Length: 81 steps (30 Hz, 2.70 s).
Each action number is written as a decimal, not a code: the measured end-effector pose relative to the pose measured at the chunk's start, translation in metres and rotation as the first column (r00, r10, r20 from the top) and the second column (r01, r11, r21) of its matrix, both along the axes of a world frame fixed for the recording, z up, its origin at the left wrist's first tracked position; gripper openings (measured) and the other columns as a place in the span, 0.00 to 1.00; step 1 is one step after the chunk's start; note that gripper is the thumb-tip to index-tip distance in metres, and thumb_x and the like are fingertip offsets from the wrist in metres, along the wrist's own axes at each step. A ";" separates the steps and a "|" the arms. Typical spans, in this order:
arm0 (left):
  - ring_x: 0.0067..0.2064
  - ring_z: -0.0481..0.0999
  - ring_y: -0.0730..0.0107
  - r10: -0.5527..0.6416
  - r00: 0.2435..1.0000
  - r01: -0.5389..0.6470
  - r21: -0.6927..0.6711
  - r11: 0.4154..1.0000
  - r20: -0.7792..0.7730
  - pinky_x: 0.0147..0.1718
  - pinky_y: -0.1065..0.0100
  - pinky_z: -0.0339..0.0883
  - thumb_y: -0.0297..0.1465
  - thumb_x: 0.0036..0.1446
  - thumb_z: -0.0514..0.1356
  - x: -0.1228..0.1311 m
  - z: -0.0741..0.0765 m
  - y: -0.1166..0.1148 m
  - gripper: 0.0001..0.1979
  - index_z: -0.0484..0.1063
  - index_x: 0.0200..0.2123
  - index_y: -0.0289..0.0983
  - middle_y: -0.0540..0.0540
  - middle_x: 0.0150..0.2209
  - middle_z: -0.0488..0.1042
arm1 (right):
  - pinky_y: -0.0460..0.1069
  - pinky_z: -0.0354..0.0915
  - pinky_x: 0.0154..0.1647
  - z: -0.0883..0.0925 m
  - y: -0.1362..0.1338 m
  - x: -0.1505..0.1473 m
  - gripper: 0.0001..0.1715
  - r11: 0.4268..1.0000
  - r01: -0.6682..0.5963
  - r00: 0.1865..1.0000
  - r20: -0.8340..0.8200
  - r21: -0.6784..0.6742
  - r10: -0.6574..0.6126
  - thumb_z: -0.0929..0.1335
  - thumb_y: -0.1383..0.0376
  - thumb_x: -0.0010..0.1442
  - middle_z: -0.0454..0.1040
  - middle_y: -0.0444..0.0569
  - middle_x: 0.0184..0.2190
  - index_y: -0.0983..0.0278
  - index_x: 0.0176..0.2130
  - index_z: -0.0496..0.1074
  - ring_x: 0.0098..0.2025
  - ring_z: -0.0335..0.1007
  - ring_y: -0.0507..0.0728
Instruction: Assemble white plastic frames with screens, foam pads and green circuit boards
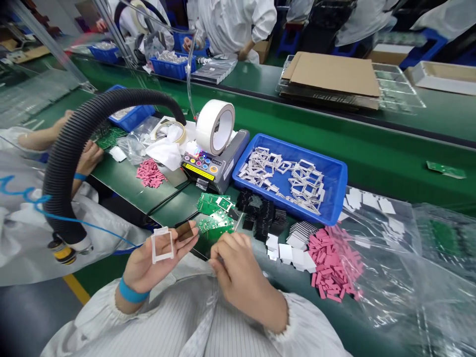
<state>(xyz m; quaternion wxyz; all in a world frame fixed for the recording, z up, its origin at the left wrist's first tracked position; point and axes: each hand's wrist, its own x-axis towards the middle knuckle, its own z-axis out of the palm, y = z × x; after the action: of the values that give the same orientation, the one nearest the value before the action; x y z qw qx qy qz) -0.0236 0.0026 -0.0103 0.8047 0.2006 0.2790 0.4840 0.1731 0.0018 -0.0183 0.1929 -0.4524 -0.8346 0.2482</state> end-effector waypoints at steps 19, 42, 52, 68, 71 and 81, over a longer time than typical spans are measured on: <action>0.53 0.71 0.48 -0.226 0.959 0.231 -0.010 0.973 0.173 0.57 0.46 0.54 0.44 0.45 0.66 0.018 0.018 -0.004 0.17 0.78 0.34 0.38 0.40 0.46 0.76 | 0.54 0.63 0.38 0.048 0.020 0.012 0.13 0.992 0.032 0.908 -0.418 0.121 0.022 0.68 0.64 0.56 0.69 0.47 0.34 0.60 0.43 0.67 0.37 0.66 0.56; 0.42 0.77 0.64 -0.103 0.994 0.106 0.083 0.991 -0.039 0.43 0.66 0.68 0.47 0.46 0.64 0.031 -0.011 -0.010 0.21 0.76 0.42 0.44 0.49 0.38 0.79 | 0.64 0.56 0.55 0.056 -0.005 -0.005 0.28 0.915 -0.046 0.998 -0.027 0.401 0.062 0.64 0.55 0.62 0.68 0.62 0.51 0.71 0.54 0.64 0.55 0.59 0.65; 0.41 0.75 0.66 -0.188 0.973 0.181 0.063 0.981 0.137 0.47 0.59 0.66 0.43 0.51 0.63 0.038 -0.031 -0.007 0.18 0.74 0.45 0.45 0.48 0.37 0.78 | 0.58 0.67 0.44 0.025 -0.020 0.091 0.14 0.932 0.283 0.949 0.073 0.228 -0.306 0.60 0.64 0.64 0.75 0.55 0.42 0.66 0.48 0.66 0.45 0.70 0.59; 0.42 0.76 0.67 -0.239 0.961 0.239 0.016 0.971 0.138 0.46 0.63 0.66 0.41 0.51 0.63 0.045 -0.033 -0.008 0.18 0.74 0.45 0.41 0.47 0.38 0.79 | 0.55 0.72 0.40 -0.038 -0.005 0.119 0.14 0.900 0.331 0.935 0.032 0.282 -0.354 0.61 0.67 0.63 0.78 0.52 0.41 0.63 0.39 0.76 0.40 0.75 0.59; 0.45 0.75 0.64 -0.262 0.948 0.266 0.005 0.964 0.183 0.48 0.61 0.66 0.40 0.50 0.64 0.048 -0.032 -0.006 0.18 0.74 0.44 0.40 0.45 0.42 0.78 | 0.52 0.73 0.40 -0.016 -0.007 0.117 0.13 0.862 0.430 0.902 -0.102 0.268 -0.419 0.61 0.67 0.64 0.78 0.53 0.39 0.63 0.41 0.74 0.42 0.75 0.58; 0.52 0.73 0.51 -0.394 0.848 0.418 0.007 0.908 0.354 0.49 0.53 0.65 0.41 0.44 0.68 0.049 -0.019 -0.003 0.19 0.78 0.39 0.38 0.40 0.47 0.77 | 0.47 0.71 0.37 0.046 0.013 0.043 0.07 0.959 -0.091 0.730 -0.673 -0.270 -0.120 0.62 0.69 0.63 0.75 0.48 0.37 0.60 0.39 0.69 0.38 0.73 0.52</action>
<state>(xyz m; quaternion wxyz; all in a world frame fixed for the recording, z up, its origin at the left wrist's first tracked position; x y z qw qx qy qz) 0.0255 -0.0006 -0.0288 0.9317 0.1379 0.1003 0.3206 0.2163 0.0146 0.0275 0.4208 -0.3591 -0.6568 0.5124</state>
